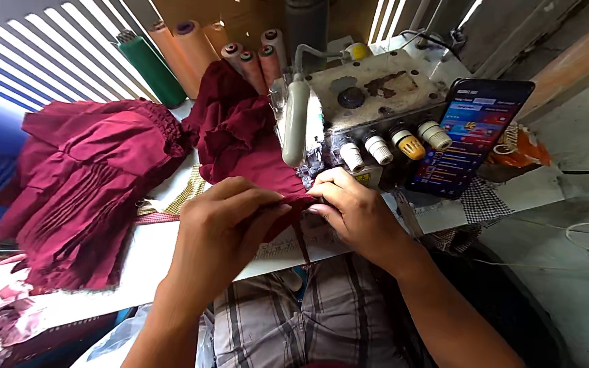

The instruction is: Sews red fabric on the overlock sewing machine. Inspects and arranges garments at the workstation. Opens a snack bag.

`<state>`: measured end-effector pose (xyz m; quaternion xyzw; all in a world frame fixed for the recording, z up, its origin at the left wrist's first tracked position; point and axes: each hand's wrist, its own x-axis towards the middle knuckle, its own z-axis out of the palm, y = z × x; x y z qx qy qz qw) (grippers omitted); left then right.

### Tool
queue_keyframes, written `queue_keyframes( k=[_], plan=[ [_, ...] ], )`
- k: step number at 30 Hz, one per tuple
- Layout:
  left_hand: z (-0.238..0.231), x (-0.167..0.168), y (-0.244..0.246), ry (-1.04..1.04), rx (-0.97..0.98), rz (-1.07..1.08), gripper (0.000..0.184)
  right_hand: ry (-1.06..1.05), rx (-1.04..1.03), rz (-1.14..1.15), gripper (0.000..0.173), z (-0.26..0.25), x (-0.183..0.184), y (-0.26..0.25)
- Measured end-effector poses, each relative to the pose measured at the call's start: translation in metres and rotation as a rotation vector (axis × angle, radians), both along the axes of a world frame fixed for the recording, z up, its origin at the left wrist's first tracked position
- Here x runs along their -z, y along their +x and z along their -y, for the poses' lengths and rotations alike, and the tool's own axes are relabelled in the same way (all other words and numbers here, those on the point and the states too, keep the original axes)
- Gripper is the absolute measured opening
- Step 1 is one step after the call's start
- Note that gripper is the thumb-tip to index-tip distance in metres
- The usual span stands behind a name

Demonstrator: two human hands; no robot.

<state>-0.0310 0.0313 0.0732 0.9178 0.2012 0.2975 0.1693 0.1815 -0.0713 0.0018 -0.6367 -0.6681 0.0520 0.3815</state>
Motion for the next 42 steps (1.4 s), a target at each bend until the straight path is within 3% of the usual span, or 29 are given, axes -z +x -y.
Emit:
queue_keyframes(
  k=[3, 6, 10, 14, 18, 25, 29, 42],
  plan=[
    [0.027, -0.004, 0.004, 0.066, 0.004, 0.075, 0.016, 0.016, -0.131, -0.114, 0.012, -0.002, -0.025, 0.002],
    [0.042, 0.013, 0.013, 0.065, 0.017, 0.150, 0.016, 0.057, -0.256, -0.147, 0.016, 0.005, -0.033, 0.006],
    [0.046, 0.054, 0.022, 0.074, -0.041, 0.064, 0.032, 0.162, -0.133, -0.090, 0.017, 0.030, -0.012, 0.002],
    [0.040, 0.084, 0.014, 0.241, -0.054, -0.072, 0.019, 0.219, -0.052, -0.206, 0.015, 0.050, 0.030, -0.011],
    [0.038, 0.081, 0.006, 0.179, 0.054, -0.112, 0.014, 0.250, -0.015, -0.253, 0.016, 0.055, 0.055, -0.020],
    [0.035, 0.075, 0.011, 0.122, 0.090, -0.129, 0.013, 0.237, -0.004, -0.239, 0.018, 0.051, 0.050, -0.016],
    [0.024, 0.072, 0.013, 0.062, 0.098, -0.120, 0.034, 0.245, 0.005, -0.220, 0.018, 0.042, 0.045, -0.015],
    [-0.022, 0.065, 0.015, 0.020, 0.217, -0.115, 0.027, 0.267, 0.092, -0.194, 0.015, 0.019, 0.044, -0.024]
  ],
)
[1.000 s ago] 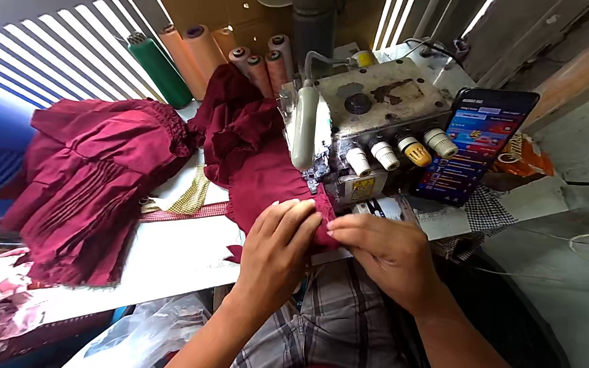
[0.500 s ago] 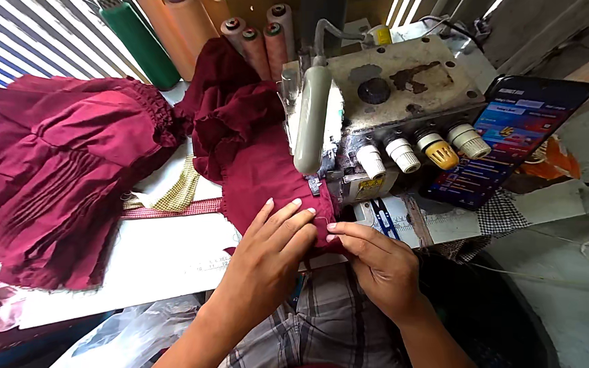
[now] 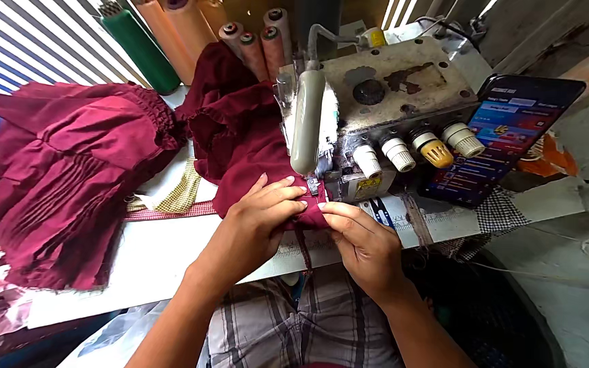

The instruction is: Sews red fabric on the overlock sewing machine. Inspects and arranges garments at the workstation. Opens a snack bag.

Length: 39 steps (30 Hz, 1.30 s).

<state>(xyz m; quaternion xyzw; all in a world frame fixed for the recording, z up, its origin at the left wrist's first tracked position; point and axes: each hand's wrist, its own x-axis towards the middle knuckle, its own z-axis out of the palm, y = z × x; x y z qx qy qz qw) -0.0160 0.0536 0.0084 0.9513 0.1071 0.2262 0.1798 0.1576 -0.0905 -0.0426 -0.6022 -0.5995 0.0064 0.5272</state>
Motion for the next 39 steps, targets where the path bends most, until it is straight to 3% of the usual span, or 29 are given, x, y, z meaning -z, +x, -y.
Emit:
queue_keyframes(
  k=[5, 8, 14, 18, 20, 23, 39],
  plan=[
    [-0.003, -0.017, -0.004, -0.126, 0.038, -0.076, 0.031, -0.002, 0.015, -0.017, 0.014, -0.006, 0.002, -0.001],
    [0.021, -0.021, -0.006, -0.014, -0.058, 0.056, 0.017, -0.022, 0.001, 0.023, 0.014, -0.006, -0.005, 0.004],
    [0.063, -0.014, -0.009, 0.169, -0.097, 0.109, 0.013, 0.016, -0.118, 0.170, 0.013, 0.014, -0.023, 0.013],
    [0.061, 0.005, -0.005, 0.133, -0.076, 0.118, 0.014, 0.009, -0.075, 0.227, 0.016, 0.025, -0.008, 0.010],
    [0.060, 0.020, -0.001, 0.105, -0.081, 0.101, 0.026, 0.018, -0.059, 0.174, 0.014, 0.027, 0.004, 0.006],
    [0.055, 0.036, -0.001, 0.092, -0.104, 0.169, 0.025, 0.045, -0.057, 0.080, 0.015, 0.027, 0.009, 0.003],
    [0.014, 0.010, 0.003, 0.002, -0.024, 0.084, 0.023, 0.008, 0.020, 0.180, 0.016, -0.004, 0.003, 0.018]
  ],
)
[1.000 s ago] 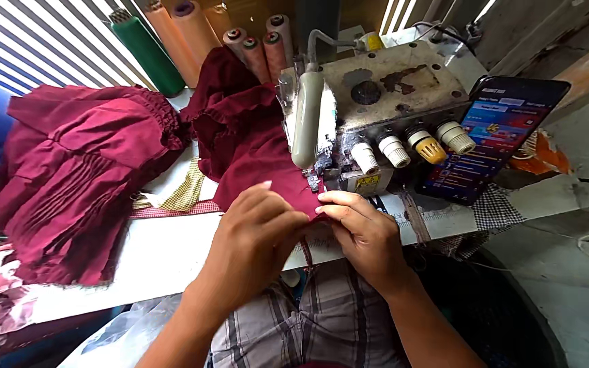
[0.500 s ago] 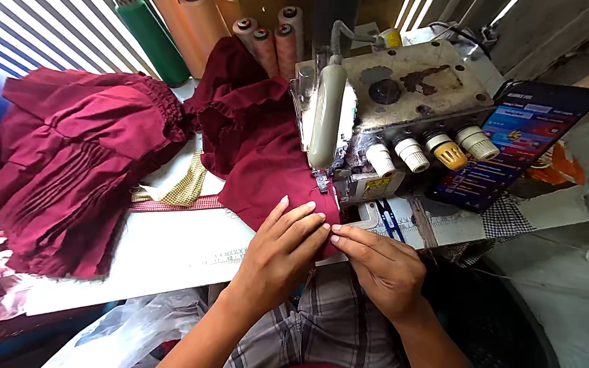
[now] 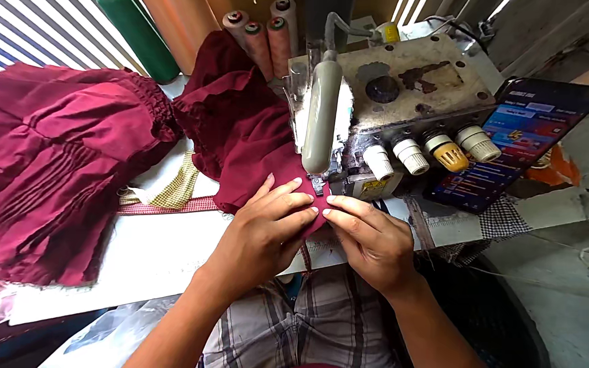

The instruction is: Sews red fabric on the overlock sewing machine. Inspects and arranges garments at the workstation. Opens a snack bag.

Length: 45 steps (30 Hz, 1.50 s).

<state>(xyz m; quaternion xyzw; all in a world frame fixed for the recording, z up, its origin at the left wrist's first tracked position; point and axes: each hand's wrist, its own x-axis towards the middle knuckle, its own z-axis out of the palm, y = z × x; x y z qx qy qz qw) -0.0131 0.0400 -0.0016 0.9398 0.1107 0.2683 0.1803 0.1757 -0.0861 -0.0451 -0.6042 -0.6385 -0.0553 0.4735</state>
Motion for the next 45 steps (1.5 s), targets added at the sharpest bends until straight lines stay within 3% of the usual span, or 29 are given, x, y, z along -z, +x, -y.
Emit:
queue_keyframes(
  k=[12, 19, 25, 29, 31, 34, 38, 40, 43, 45],
  plan=[
    [-0.034, -0.008, 0.015, 0.033, -0.016, -0.034, 0.024, -0.103, 0.088, 0.041, 0.024, -0.006, -0.004, 0.005],
    [-0.057, -0.003, 0.025, -0.015, -0.068, 0.017, 0.023, 0.046, 0.000, -0.082, 0.026, 0.010, 0.006, -0.008],
    [-0.025, 0.012, 0.023, -0.108, -0.346, 0.082, 0.029, -0.105, -0.114, -0.155, 0.032, 0.011, 0.043, -0.018],
    [0.007, 0.009, 0.015, -0.135, -0.472, -0.078, 0.040, -0.200, -0.085, -0.145, 0.030, 0.006, 0.045, -0.018],
    [0.002, -0.007, 0.010, -0.093, -0.505, -0.113, 0.038, -0.218, -0.062, -0.133, 0.030, 0.004, 0.045, -0.019],
    [-0.039, -0.034, 0.009, 0.141, -0.487, -0.114, 0.028, -0.210, -0.033, -0.074, 0.031, 0.004, 0.048, -0.020],
    [-0.123, -0.051, 0.007, 0.326, -0.314, -0.379, 0.044, -0.203, -0.016, -0.040, 0.032, 0.007, 0.050, -0.021],
    [-0.143, -0.060, -0.007, 0.341, -0.295, -0.410, 0.025, -0.193, -0.014, -0.050, 0.031, 0.007, 0.051, -0.021],
    [-0.116, -0.074, -0.042, 0.403, -0.344, -0.226, 0.019, -0.180, 0.008, -0.066, 0.031, 0.008, 0.052, -0.022],
    [-0.076, -0.057, -0.064, 0.421, -0.394, 0.000, 0.017, -0.186, 0.025, -0.053, 0.031, 0.008, 0.053, -0.024]
  ],
)
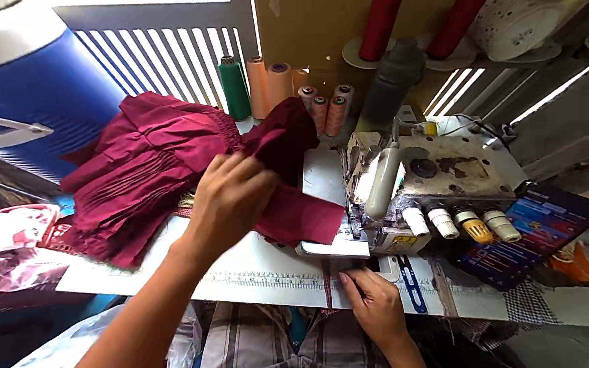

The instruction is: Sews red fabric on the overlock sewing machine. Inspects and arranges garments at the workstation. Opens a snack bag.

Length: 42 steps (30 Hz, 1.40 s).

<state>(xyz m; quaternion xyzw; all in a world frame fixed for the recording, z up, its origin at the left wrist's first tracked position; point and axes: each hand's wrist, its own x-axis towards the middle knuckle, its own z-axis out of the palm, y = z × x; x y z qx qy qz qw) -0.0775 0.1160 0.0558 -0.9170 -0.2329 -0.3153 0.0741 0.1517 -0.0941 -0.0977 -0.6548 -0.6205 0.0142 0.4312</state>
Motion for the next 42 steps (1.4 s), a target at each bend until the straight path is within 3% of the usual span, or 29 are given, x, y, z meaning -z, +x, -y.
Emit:
queue_keyframes(
  k=[2, 5, 10, 23, 26, 28, 30, 33, 35, 38, 42],
  plan=[
    [0.040, 0.040, -0.019, 0.050, -0.023, 0.213, 0.009, -0.003, 0.009, 0.022, 0.031, -0.001, 0.000, 0.000],
    [0.083, 0.093, -0.029, 0.056, -0.070, 0.353, 0.003, -0.016, -0.013, 0.036, 0.030, -0.002, -0.002, 0.001],
    [0.101, 0.122, -0.021, 0.017, -0.129, 0.431, 0.003, -0.032, -0.033, 0.039, 0.029, -0.002, -0.003, 0.002],
    [0.104, 0.123, -0.018, -0.002, -0.127, 0.484, 0.005, -0.035, 0.001, 0.047, 0.030, -0.004, -0.006, -0.001],
    [0.100, 0.122, -0.032, 0.000, -0.227, 0.558, 0.025, -0.032, 0.000, 0.051, 0.030, -0.004, -0.005, 0.000],
    [0.076, 0.116, -0.057, -0.111, -0.286, 0.650, 0.047, -0.038, 0.015, 0.055, 0.030, -0.003, -0.004, -0.001],
    [0.028, 0.099, -0.065, -0.369, -0.209, 0.813, 0.059, -0.051, 0.032, 0.046, 0.029, -0.001, -0.002, -0.002],
    [-0.032, 0.088, -0.049, -0.765, -0.091, 0.707, 0.087, -0.062, 0.044, 0.032, 0.027, 0.002, -0.002, -0.003],
    [-0.047, 0.088, -0.032, -0.840, -0.059, 0.512, 0.084, -0.063, 0.040, 0.031, 0.027, 0.001, -0.003, -0.002],
    [-0.054, 0.079, -0.011, -0.675, -0.187, 0.401, 0.042, -0.069, 0.026, 0.012, 0.027, 0.001, -0.003, -0.004],
    [-0.039, 0.017, 0.004, -0.498, -0.249, 0.353, 0.048, -0.062, 0.029, 0.023, 0.027, 0.000, -0.003, -0.004]
  ],
)
